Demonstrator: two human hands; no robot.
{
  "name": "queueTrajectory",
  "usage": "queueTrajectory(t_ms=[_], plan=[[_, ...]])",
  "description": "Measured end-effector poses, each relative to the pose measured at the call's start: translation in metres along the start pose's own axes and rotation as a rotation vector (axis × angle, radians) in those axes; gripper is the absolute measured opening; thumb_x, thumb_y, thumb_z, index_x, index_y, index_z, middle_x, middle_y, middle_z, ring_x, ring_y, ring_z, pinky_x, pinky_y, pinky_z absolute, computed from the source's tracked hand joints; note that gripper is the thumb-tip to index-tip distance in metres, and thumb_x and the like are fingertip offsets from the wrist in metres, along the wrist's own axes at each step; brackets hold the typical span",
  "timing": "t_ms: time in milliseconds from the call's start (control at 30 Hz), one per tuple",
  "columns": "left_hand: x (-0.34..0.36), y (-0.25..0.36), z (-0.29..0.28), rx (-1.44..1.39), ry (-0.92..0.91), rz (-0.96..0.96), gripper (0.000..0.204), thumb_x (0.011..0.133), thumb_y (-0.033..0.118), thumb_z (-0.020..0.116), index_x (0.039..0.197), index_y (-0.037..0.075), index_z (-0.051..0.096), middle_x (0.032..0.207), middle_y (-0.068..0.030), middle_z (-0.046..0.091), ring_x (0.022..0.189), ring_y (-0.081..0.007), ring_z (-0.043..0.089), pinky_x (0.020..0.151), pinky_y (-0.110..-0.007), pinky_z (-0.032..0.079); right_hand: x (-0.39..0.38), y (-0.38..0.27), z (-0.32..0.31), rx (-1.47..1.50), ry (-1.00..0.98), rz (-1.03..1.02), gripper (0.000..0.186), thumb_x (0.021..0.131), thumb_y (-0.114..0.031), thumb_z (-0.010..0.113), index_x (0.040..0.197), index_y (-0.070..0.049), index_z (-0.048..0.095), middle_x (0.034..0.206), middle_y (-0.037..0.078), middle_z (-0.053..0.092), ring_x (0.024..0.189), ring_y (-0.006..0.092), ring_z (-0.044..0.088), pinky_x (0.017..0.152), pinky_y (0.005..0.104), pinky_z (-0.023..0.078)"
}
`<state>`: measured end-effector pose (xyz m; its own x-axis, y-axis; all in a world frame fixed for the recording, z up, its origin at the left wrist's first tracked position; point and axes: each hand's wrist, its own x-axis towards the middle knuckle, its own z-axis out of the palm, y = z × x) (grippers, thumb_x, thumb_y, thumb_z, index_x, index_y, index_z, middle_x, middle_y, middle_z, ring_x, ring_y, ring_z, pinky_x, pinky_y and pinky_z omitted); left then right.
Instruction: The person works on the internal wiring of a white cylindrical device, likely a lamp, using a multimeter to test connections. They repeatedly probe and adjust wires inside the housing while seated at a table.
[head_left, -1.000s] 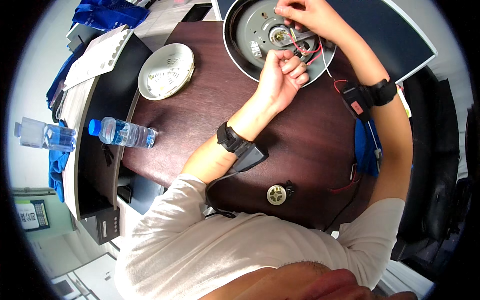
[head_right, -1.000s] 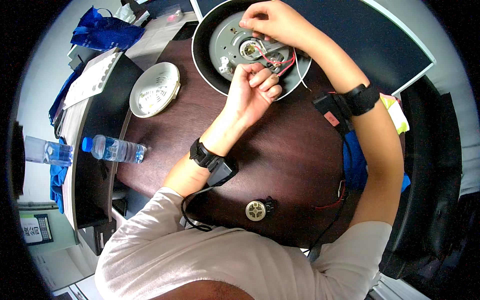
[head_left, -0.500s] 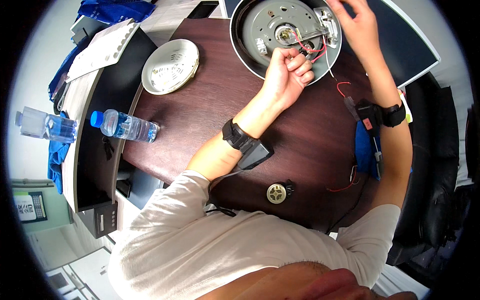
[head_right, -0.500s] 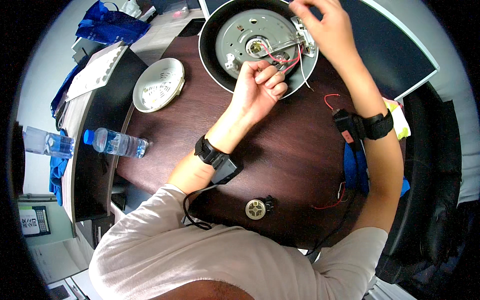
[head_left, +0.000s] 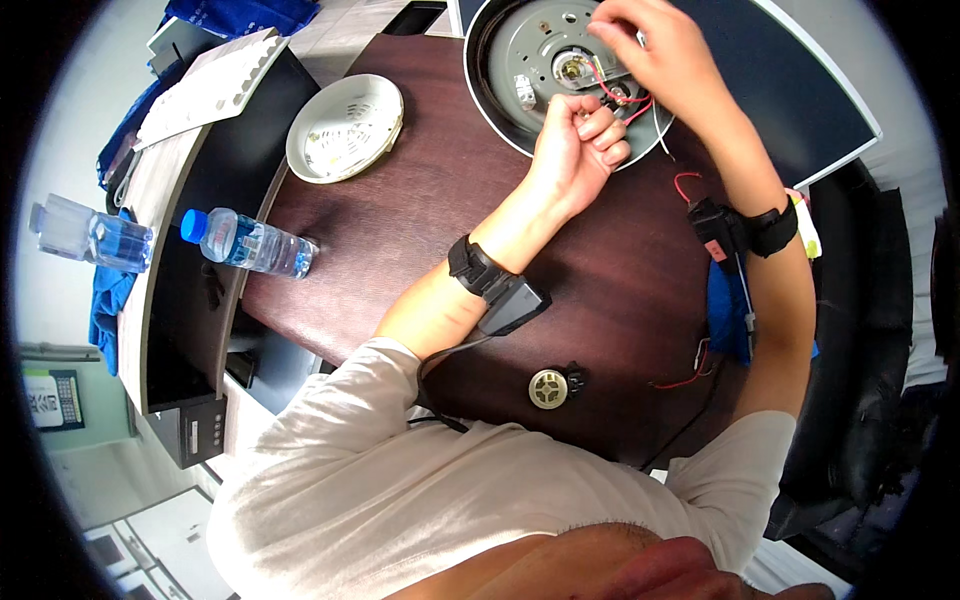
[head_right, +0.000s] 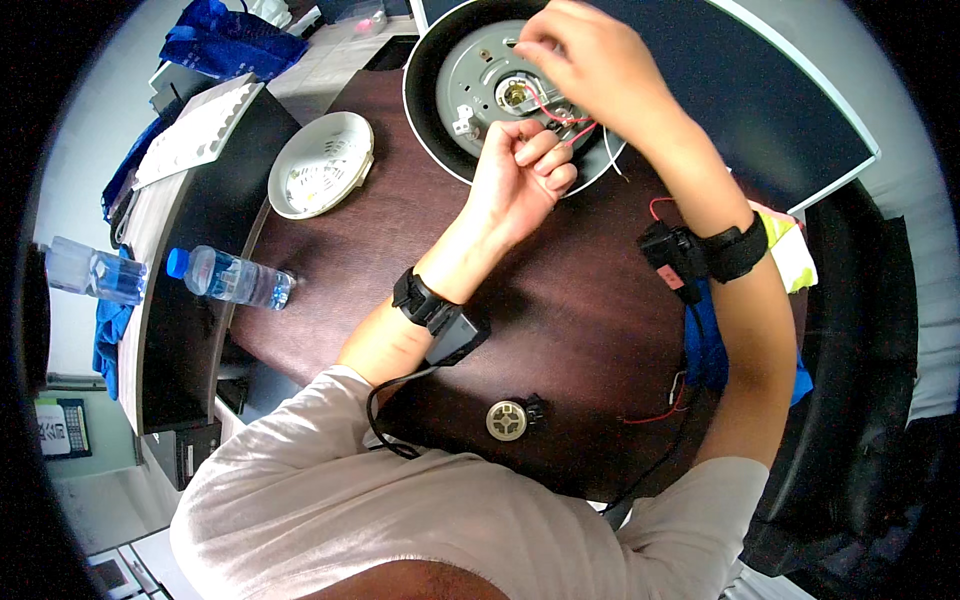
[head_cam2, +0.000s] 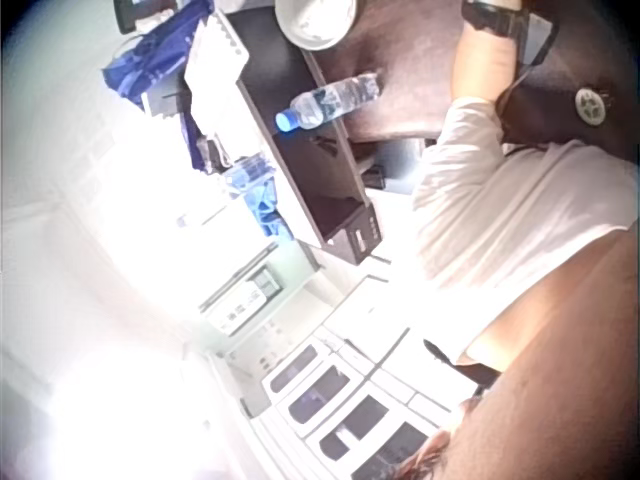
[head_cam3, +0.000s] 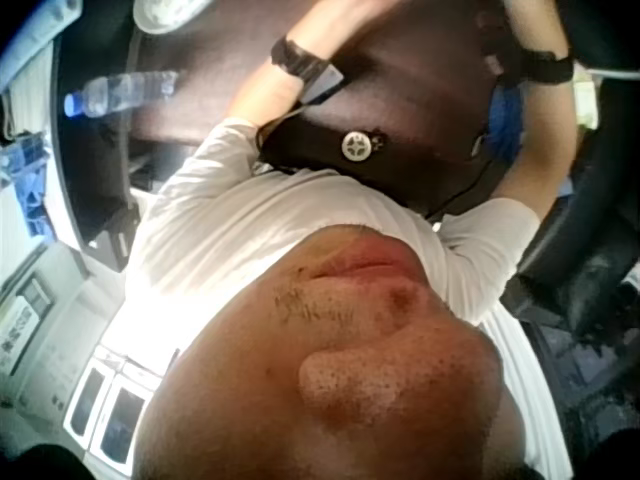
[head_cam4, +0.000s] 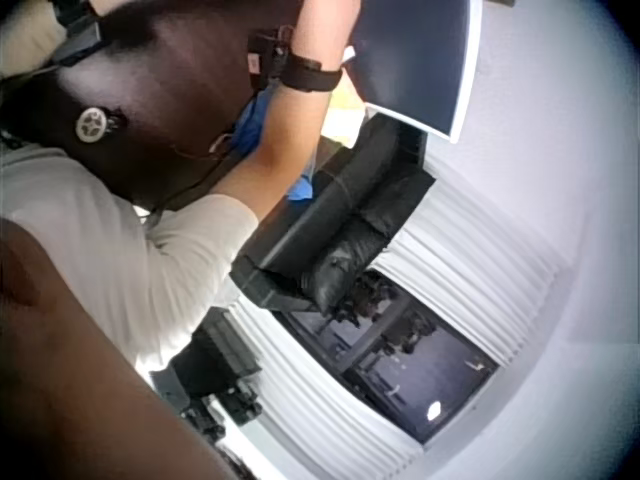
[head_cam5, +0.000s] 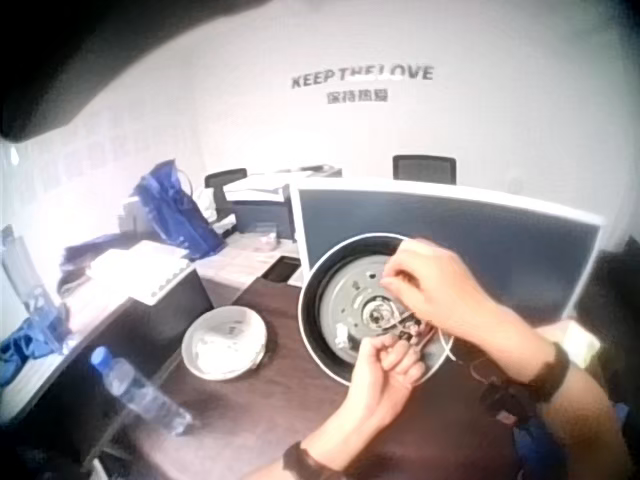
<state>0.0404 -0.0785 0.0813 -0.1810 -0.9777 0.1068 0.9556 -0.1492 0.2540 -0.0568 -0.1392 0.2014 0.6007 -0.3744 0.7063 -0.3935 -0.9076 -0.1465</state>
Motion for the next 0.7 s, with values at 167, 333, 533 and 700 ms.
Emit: queueTrajectory(t_ms=[167, 333, 533, 700], plan=[[0.003, -0.006, 0.001, -0.027, -0.013, -0.019, 0.023, 0.085, 0.016, 0.041, 0.064, 0.016, 0.035, 0.054, 0.0058, 0.026, 0.053, -0.0099, 0.028, 0.049, -0.024, 0.027, 0.009, 0.030, 0.036, 0.118, -0.176, 0.119, 0.021, 0.080, -0.024, 0.065, 0.085, -0.004, 0.067, 0.071, 0.011, 0.062, 0.064, 0.0216, 0.061, 0.059, 0.0314, 0.047], [0.004, -0.009, -0.003, -0.020, -0.013, -0.008, 0.021, 0.086, 0.018, 0.041, 0.065, 0.015, 0.037, 0.054, 0.0059, 0.027, 0.053, -0.0095, 0.028, 0.049, -0.024, 0.027, 0.010, 0.035, 0.050, 0.192, -0.176, 0.219, 0.021, 0.080, -0.024, 0.067, 0.086, -0.003, 0.068, 0.065, 0.010, 0.063, 0.056, 0.0166, 0.060, 0.053, 0.0307, 0.045], [0.002, -0.011, -0.003, -0.018, 0.002, 0.019, 0.019, 0.086, 0.019, 0.041, 0.067, 0.015, 0.039, 0.053, 0.0066, 0.027, 0.052, -0.0086, 0.027, 0.049, -0.024, 0.026, 0.015, 0.032, 0.049, 0.100, -0.227, 0.298, 0.023, 0.078, -0.028, 0.068, 0.084, -0.006, 0.070, 0.057, 0.005, 0.058, 0.051, 0.0144, 0.055, 0.050, 0.0299, 0.043], [0.002, -0.012, -0.003, -0.021, -0.008, 0.002, 0.015, 0.085, 0.019, 0.042, 0.070, 0.014, 0.040, 0.053, 0.0071, 0.027, 0.051, -0.0082, 0.026, 0.049, -0.023, 0.026, 0.017, 0.035, 0.048, 0.096, -0.252, 0.367, 0.025, 0.075, -0.030, 0.071, 0.083, -0.007, 0.070, 0.056, 0.003, 0.057, 0.050, 0.0128, 0.052, 0.050, 0.0292, 0.042]])
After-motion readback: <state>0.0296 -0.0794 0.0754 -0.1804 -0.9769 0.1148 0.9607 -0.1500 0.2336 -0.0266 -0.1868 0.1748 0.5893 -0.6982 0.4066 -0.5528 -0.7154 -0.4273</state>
